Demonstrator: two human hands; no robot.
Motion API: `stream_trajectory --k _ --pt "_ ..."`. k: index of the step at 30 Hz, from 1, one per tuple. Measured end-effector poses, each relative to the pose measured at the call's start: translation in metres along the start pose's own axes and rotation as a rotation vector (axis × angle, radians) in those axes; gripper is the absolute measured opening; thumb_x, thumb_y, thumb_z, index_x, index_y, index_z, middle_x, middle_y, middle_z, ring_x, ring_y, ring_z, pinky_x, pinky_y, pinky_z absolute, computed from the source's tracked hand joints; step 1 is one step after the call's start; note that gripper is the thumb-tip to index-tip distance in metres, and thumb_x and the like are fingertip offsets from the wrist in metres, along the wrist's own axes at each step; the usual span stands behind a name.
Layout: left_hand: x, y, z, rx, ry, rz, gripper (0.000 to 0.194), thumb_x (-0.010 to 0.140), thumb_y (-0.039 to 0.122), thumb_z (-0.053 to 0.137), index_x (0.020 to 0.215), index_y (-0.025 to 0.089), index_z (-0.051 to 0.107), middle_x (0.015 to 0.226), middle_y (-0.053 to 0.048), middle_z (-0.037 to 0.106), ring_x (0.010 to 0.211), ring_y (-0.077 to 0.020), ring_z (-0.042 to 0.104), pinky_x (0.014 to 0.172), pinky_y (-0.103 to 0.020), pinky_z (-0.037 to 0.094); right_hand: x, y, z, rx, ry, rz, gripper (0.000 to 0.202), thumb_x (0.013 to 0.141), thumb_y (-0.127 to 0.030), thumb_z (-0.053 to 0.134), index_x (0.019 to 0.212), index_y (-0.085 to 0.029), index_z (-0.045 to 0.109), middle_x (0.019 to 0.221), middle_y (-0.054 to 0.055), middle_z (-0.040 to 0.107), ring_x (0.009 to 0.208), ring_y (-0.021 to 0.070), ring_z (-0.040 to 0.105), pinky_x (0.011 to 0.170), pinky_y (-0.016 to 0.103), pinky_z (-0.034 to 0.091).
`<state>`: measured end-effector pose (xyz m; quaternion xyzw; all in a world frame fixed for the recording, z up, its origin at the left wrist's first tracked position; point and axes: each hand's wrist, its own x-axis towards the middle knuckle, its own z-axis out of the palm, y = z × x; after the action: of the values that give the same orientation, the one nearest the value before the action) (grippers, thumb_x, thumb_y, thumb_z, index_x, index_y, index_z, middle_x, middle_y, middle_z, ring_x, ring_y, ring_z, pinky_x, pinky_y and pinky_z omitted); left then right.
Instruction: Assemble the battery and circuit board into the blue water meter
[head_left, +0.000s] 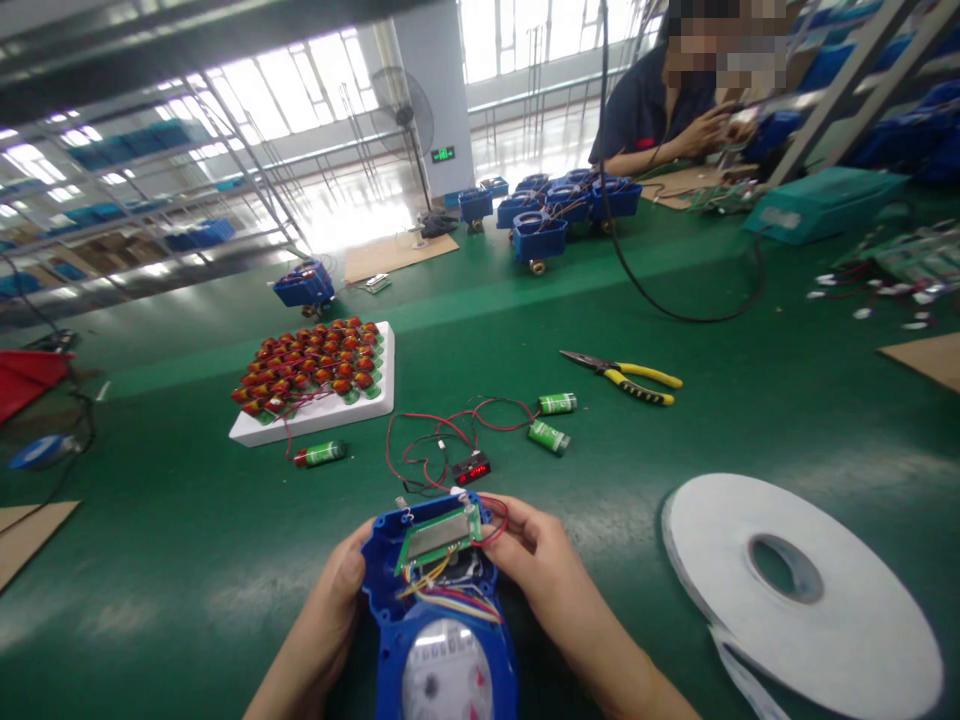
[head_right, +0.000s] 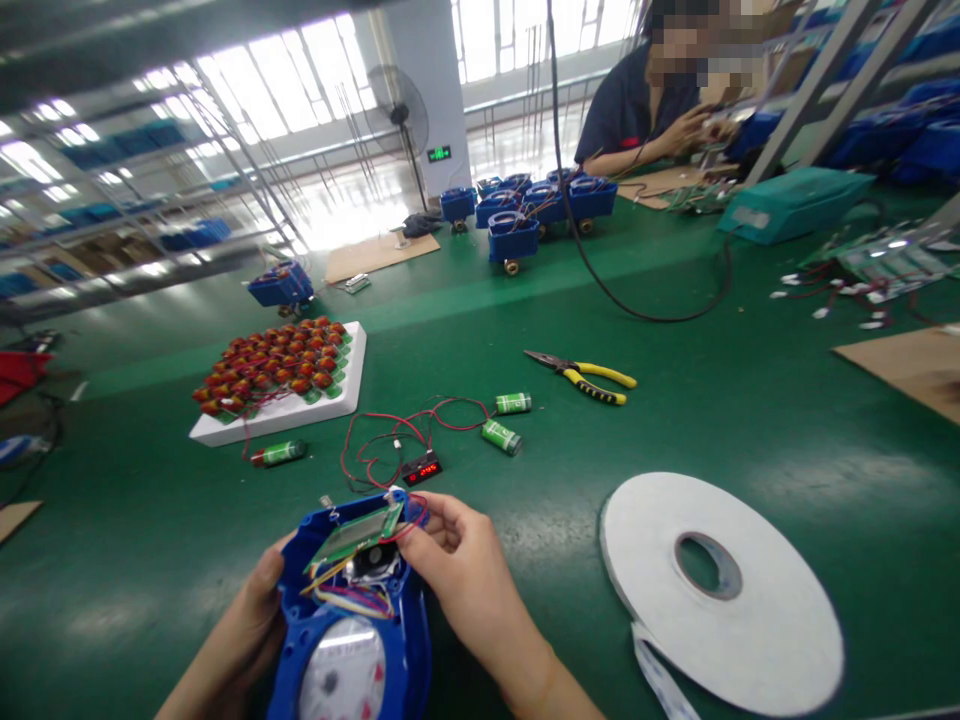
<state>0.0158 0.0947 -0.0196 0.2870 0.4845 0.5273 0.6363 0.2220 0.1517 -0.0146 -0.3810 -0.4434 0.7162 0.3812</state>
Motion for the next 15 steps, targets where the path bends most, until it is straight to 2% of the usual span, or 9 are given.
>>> stream_trajectory --k 10,15 --pt "-0.0004 -0.0008 -0.0013 -0.020 -0.012 -0.006 0.064 0.071 0.063 0.071 0.115 0.016 0.067 0.111 -0.015 0.072 0.104 -0.0348 0.066 0.096 -0.045 0.050 0.0013 0.0013 0.0005 0.003 -0.008 -0.014 0.060 0.077 -0.058 0.073 0.114 -0.012 0.066 0.081 0.005 0.058 0.072 0.0190 0.053 0.087 0.038 0.048" --pt "-0.0003 -0.0011 -0.0010 -0.023 -0.014 -0.010 0.065 0.071 0.063 0.071 0.115 0.015 0.067 0.106 -0.015 0.073 0.103 -0.0353 0.066 0.097 -0.045 0.050 0.0007 0.0038 -0.0005 0.007 -0.005 -0.012 0.059 0.078 -0.057 0.074 0.115 -0.012 0.066 0.082 0.006 0.059 0.073 0.0193 0.053 0.086 0.038 0.048"
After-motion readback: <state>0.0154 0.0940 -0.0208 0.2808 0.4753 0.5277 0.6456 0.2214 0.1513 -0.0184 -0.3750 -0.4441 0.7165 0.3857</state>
